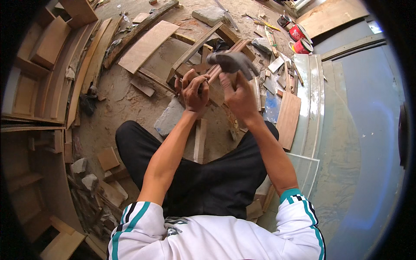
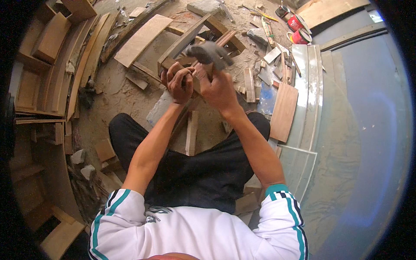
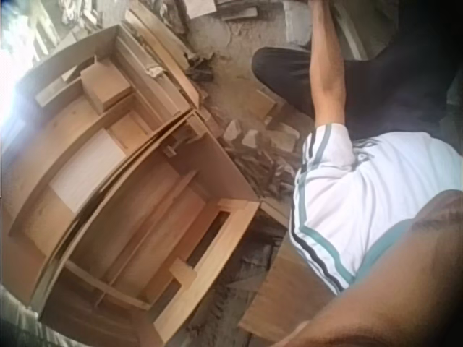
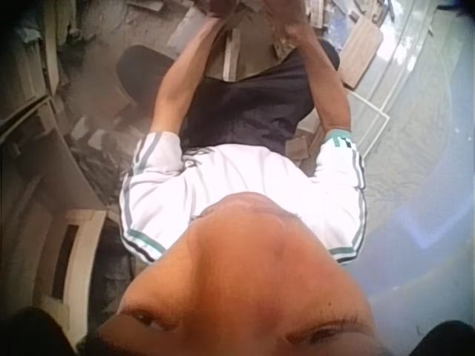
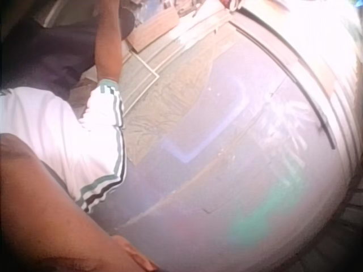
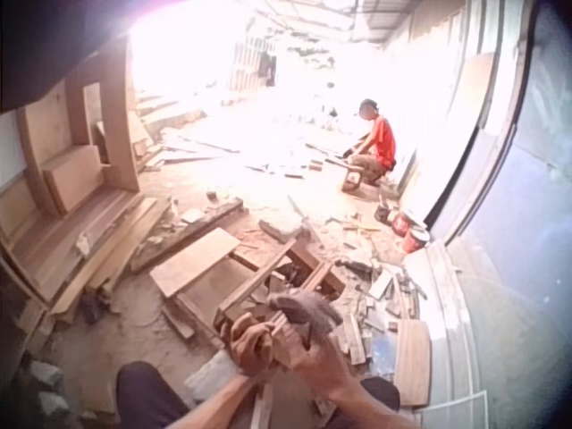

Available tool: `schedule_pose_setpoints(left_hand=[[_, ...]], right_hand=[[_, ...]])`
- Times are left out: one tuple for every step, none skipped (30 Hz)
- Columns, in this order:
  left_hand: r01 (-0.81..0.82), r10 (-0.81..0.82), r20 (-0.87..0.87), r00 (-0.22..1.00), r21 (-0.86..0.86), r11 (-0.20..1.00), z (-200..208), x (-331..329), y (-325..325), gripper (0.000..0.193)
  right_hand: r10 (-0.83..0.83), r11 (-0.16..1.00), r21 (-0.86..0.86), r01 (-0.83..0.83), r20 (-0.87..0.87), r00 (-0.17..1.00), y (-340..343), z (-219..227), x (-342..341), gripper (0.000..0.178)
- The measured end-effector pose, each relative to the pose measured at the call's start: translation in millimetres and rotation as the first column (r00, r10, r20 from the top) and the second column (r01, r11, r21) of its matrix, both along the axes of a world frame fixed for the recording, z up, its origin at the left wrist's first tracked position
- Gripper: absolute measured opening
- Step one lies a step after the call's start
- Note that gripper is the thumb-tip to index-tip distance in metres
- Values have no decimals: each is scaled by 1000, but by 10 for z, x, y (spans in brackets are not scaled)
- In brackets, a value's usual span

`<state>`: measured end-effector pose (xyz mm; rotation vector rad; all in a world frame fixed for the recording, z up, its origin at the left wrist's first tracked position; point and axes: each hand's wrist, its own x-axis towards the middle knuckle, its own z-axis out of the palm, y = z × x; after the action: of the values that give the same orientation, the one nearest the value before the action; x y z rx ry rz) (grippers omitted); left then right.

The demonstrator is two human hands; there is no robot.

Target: The person assembles a small wooden frame by hand, using a hammer to drive nails into the joints. They adjust the frame pieces, hammer nails, and finally place a white board on top of the assembled frame.

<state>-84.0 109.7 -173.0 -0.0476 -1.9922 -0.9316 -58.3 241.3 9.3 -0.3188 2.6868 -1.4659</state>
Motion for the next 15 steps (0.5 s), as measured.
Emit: schedule_pose_setpoints(left_hand=[[0, 1, -3, 1000, 20, 1000, 13, -1, 20, 10], [-1, 1, -6, 1000, 39, 999, 27, -2, 37, 9], [-1, 2, -9, 1000, 59, 998, 42, -3, 57, 9], [4, -4, 0, 1000, 46, 999, 51, -4, 45, 9], [9, -9, 10, 1000, 33, 999, 61, -7, 38, 9], [15, -15, 20, 1000, 20, 1000, 70, -11, 33, 9], [17, -17, 23, 1000, 25, 1000, 77, -8, 40, 9], [18, -19, 27, 999, 29, 999, 83, -7, 47, 9], [20, -21, 31, 999, 33, 999, 88, -3, 54, 9], [21, -21, 27, 999, 27, 999, 67, -8, 41, 9], [21, -21, 23, 1000, 20, 1000, 46, -8, 28, 9], [19, -20, 20, 1000, 13, 1000, 23, -8, 9, 9], [13, -12, 19, 1000, -11, 1000, 40, -8, -11, 10], [14, -14, 17, 1000, -31, 999, 71, 1, -15, 11], [14, -14, 16, 1000, -52, 999, 100, 17, -21, 12]], right_hand=[[15, 1000, 19, -16, 13, 1000, 21, -103, 17, 39], [13, 963, 267, -34, 80, 997, 35, -172, -12, 37], [-4, 972, 236, -9, 54, 999, 82, -206, -20, 37], [-16, 980, 201, 10, 29, 999, 69, -174, -24, 36], [-30, 986, 165, 29, 5, 1000, 57, -133, -25, 36], [-25, 999, 41, 25, -11, 1000, 48, -75, 0, 36], [-38, 999, 35, 39, -29, 999, 62, -62, -4, 37], [-51, 998, 29, 52, -47, 998, 82, -56, -15, 37], [-64, 998, 23, 65, -64, 996, 104, -55, -26, 38], [-57, 998, 3, 58, -97, 994, 109, -44, -34, 38], [-72, 997, 13, 74, -120, 990, 118, -68, -38, 37], [-86, 996, 22, 90, -142, 986, 132, -129, -38, 35], [-98, 994, 30, 104, -164, 982, 157, -214, -47, 34], [-123, 985, 113, 132, -82, 989, 201, -302, -58, 36], [-154, 969, 197, 151, -1, 988, 250, -414, -88, 39]])
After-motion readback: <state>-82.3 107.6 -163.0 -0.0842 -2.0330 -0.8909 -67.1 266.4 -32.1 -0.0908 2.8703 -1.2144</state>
